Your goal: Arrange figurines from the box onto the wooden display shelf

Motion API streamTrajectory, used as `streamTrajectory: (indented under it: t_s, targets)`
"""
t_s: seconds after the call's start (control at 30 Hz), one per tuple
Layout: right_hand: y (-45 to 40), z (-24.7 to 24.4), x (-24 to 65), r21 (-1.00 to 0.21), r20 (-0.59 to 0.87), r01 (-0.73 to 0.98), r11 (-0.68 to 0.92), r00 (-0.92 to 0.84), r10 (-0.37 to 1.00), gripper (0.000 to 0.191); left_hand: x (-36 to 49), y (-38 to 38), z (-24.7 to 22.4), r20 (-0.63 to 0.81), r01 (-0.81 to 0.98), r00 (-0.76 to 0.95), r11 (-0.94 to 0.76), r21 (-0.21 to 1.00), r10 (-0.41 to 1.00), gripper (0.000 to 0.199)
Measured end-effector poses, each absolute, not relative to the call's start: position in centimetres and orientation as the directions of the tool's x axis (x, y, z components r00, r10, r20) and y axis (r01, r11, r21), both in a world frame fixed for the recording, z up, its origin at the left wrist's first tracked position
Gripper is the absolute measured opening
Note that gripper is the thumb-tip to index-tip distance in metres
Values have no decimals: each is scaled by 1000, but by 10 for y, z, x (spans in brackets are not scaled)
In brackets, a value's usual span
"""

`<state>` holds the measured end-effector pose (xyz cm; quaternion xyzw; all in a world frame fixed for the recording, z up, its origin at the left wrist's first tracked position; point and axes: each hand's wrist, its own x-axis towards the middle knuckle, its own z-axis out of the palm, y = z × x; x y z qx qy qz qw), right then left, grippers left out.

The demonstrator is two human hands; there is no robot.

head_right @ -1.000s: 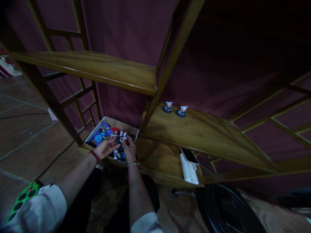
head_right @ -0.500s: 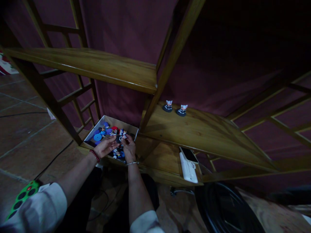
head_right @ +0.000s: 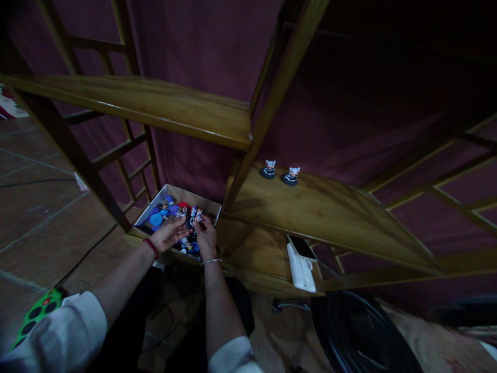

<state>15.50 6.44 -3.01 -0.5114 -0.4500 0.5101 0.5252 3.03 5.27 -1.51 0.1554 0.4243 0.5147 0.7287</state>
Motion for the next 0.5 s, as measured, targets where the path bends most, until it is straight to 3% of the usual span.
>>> streamTrajectory:
  t_s: [0.5]
  targets:
    - [62,-26,156,-998,5,-57,8,52,999,34,31,51,-9,-493,-600,119,459,656,862,15]
